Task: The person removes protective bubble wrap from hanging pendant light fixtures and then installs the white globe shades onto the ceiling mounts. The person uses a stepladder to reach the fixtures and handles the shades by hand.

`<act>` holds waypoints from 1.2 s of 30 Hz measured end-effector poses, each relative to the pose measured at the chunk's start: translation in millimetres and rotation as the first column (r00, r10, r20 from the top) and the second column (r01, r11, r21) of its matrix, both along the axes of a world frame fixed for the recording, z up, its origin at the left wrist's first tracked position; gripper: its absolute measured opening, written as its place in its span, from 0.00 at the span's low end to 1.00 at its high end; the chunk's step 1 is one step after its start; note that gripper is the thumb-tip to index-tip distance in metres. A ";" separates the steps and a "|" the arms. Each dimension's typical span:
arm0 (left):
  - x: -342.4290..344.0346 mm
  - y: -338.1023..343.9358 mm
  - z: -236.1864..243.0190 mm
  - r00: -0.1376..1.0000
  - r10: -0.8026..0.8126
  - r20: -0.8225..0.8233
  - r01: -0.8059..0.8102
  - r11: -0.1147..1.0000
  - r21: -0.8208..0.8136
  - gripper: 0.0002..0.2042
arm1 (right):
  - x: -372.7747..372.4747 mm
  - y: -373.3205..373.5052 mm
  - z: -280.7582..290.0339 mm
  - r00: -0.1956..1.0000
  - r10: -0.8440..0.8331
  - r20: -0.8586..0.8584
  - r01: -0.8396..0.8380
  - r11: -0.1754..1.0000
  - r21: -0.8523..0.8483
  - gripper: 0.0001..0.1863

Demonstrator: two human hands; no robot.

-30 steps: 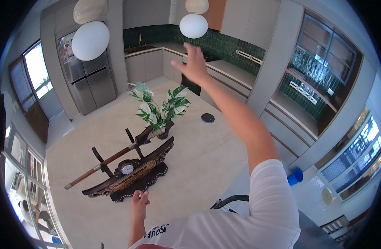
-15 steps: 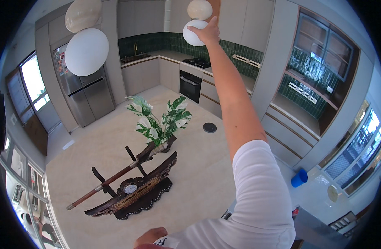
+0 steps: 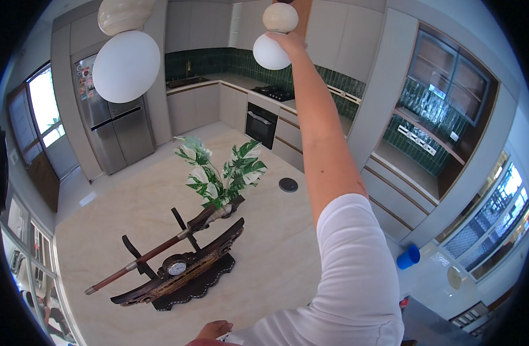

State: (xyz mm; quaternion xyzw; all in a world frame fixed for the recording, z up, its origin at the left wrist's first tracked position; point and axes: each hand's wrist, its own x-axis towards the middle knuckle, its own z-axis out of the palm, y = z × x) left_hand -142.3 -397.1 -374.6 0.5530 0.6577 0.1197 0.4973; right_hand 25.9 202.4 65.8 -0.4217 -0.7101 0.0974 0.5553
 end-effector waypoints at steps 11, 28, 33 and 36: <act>0.9 38.4 -2.3 0.578 0.193 0.793 -0.308 0.951 -0.007 0.04 | -14.9 -49.5 3.4 0.891 0.424 -0.165 -0.453 0.857 -0.244 0.42; -17.9 107.3 117.3 0.815 -0.041 0.578 -0.370 0.730 0.574 0.05 | -4.3 -69.9 6.8 0.763 0.549 -0.341 -0.631 0.749 -0.204 0.27; -8.4 167.0 222.3 0.867 -0.056 0.495 -0.437 0.393 0.809 0.06 | 1.9 -99.5 4.5 0.715 0.581 -0.388 -0.681 0.703 -0.205 0.23; -2.5 219.1 281.7 0.911 -0.071 0.406 -0.386 0.196 0.901 0.09 | 6.5 -112.1 6.2 0.693 0.607 -0.389 -0.707 0.678 -0.201 0.23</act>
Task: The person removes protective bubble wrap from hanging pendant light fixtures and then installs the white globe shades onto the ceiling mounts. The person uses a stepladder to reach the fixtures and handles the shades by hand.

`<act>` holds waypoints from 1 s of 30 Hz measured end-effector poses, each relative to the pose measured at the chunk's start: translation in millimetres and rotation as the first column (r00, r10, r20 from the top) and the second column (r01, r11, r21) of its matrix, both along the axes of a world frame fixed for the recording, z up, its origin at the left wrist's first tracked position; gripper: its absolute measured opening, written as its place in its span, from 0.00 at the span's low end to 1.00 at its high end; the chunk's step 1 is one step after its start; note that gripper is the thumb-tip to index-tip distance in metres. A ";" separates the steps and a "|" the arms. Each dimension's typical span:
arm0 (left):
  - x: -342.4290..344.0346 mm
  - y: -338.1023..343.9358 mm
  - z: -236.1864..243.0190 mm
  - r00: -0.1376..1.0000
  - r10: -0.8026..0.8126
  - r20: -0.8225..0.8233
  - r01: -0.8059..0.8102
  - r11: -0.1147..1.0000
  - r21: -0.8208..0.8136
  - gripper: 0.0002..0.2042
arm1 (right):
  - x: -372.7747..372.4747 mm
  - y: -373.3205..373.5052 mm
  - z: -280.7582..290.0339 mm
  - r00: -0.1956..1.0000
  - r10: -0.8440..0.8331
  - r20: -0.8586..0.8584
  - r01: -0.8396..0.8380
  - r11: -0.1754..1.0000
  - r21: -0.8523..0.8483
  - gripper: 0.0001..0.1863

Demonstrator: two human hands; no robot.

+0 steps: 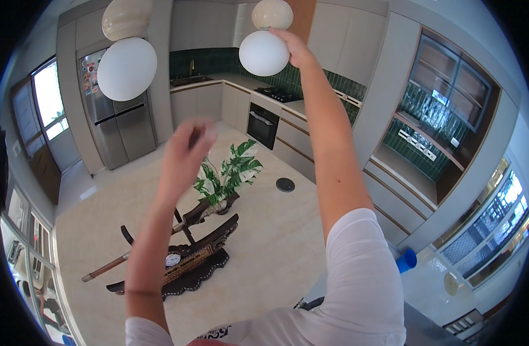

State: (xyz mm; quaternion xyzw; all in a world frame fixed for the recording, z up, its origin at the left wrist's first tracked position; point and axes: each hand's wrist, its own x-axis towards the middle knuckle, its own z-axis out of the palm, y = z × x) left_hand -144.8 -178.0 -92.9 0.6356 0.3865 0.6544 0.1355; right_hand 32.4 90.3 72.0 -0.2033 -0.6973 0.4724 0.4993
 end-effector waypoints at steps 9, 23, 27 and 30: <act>13.8 138.1 134.9 0.913 0.335 -0.233 -0.290 0.934 0.207 0.18 | 15.4 -22.4 4.8 0.998 0.053 0.034 -0.054 0.998 0.018 0.23; 34.0 192.3 182.9 0.992 -0.118 -0.038 0.108 0.973 -0.205 0.20 | 27.1 -47.7 3.1 0.999 -0.033 0.031 0.030 0.996 0.083 0.22; 36.3 191.3 185.9 0.991 -0.109 -0.071 0.093 0.976 -0.197 0.19 | 28.3 -52.4 5.2 0.997 -0.059 0.047 0.054 0.994 0.099 0.23; 37.9 186.0 187.1 0.990 -0.119 -0.075 0.102 0.975 -0.196 0.20 | 29.0 -55.5 7.2 0.994 -0.102 0.045 0.097 0.990 0.099 0.23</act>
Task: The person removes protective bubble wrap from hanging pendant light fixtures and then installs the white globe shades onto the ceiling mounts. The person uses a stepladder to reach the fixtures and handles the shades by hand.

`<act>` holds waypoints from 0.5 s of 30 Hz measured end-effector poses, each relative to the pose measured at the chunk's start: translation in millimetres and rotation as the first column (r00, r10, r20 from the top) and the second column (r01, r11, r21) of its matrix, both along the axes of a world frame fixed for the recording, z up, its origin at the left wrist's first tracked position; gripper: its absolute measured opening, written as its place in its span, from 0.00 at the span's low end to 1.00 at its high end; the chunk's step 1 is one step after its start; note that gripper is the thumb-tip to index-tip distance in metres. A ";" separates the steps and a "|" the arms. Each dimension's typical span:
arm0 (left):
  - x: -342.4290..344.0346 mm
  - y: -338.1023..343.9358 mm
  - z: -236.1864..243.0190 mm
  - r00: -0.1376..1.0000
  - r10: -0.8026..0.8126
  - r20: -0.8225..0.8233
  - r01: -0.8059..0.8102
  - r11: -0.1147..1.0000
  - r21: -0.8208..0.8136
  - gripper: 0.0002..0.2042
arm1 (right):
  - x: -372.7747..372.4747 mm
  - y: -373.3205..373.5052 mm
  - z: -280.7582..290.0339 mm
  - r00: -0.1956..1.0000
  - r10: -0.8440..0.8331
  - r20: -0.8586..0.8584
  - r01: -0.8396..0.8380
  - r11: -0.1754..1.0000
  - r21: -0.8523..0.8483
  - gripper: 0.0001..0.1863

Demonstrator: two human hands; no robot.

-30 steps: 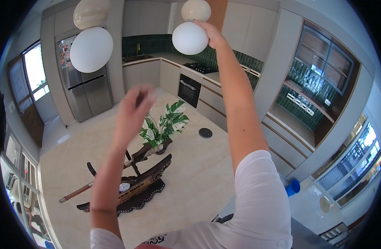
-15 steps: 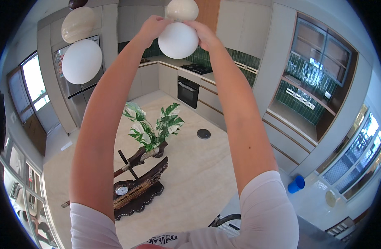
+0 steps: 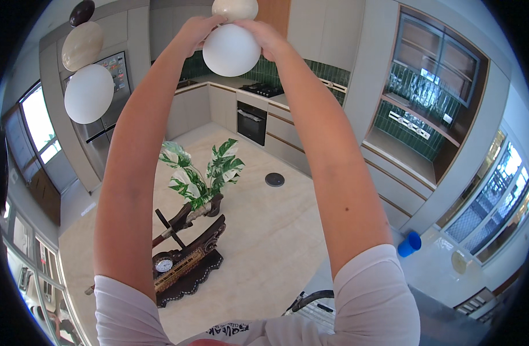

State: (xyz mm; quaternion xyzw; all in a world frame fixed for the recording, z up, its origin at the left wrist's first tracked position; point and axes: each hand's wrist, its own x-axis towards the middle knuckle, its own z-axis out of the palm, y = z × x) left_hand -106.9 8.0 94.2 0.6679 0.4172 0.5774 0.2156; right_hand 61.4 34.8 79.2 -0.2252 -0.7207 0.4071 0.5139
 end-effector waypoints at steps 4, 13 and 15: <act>1.6 -8.1 -0.7 1.000 -0.021 0.010 0.021 0.999 -0.030 0.21 | 0.0 -4.3 1.1 1.000 -0.005 0.011 0.005 1.000 0.013 0.23; 4.2 -8.4 -0.8 0.998 -0.012 0.054 0.013 1.000 -0.021 0.20 | 1.4 -9.1 3.7 0.997 -0.028 0.079 0.027 1.000 0.013 0.22; 5.8 -9.7 -1.1 0.996 -0.014 0.085 0.013 1.000 0.008 0.20 | 1.3 -8.8 3.9 0.996 -0.036 0.079 0.035 0.999 0.012 0.22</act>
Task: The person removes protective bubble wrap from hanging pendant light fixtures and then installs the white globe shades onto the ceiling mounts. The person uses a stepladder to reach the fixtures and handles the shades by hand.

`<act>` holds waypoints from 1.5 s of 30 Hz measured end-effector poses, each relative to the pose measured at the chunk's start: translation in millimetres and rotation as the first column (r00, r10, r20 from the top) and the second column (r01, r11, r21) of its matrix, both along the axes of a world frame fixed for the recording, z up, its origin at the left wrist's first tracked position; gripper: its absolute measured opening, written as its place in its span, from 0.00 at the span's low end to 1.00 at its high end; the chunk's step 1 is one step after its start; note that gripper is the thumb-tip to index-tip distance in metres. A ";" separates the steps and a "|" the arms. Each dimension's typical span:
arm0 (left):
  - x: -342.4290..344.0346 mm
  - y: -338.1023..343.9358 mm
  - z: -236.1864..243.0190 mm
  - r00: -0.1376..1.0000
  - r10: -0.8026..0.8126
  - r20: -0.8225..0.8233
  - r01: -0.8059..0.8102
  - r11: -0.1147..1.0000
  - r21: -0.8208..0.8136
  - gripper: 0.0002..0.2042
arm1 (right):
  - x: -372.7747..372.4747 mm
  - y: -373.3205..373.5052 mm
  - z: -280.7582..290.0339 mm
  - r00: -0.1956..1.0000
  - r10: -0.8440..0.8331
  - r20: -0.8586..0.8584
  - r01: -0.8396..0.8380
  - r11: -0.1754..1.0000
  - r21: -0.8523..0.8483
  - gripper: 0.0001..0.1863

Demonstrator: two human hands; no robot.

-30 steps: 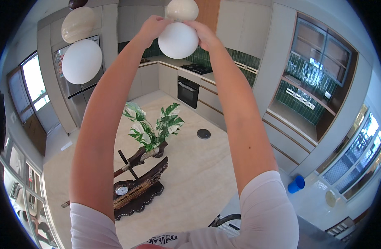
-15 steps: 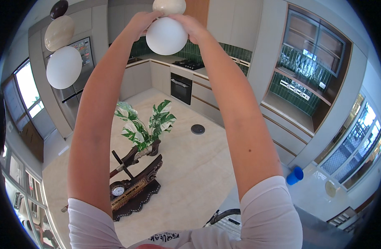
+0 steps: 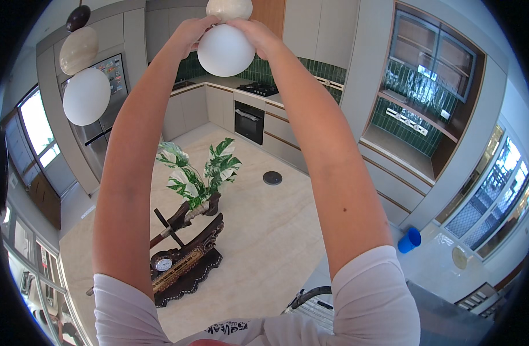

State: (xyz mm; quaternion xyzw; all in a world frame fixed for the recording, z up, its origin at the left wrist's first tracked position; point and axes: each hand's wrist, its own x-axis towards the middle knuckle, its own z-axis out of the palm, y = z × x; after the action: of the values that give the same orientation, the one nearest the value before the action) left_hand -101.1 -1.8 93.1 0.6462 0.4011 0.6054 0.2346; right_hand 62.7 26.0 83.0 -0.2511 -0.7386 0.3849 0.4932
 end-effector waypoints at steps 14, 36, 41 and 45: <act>-0.4 -3.7 5.1 0.997 -0.061 -0.051 0.053 0.988 -0.148 0.18 | -1.6 1.6 -0.3 0.997 -0.067 0.034 0.066 0.997 0.027 0.23; -2.0 -7.0 2.5 0.996 -0.078 -0.034 0.076 0.996 -0.055 0.22 | -7.1 -9.7 3.3 0.997 -0.066 -0.028 0.067 0.996 0.052 0.26; 0.0 -7.9 0.9 0.994 -0.112 0.010 0.112 0.991 -0.074 0.21 | -4.2 -7.1 2.1 0.998 -0.053 -0.029 0.054 0.997 0.053 0.26; 1.9 -6.8 1.5 0.995 -0.099 0.011 0.100 0.992 -0.072 0.19 | -4.3 -6.0 3.5 0.998 -0.055 -0.025 0.056 0.997 0.051 0.26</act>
State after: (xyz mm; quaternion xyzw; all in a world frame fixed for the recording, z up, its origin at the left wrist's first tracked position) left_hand -99.1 -8.5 94.6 0.6541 0.3893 0.5805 0.2893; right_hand 58.3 20.0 86.6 -0.2543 -0.7352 0.3546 0.5187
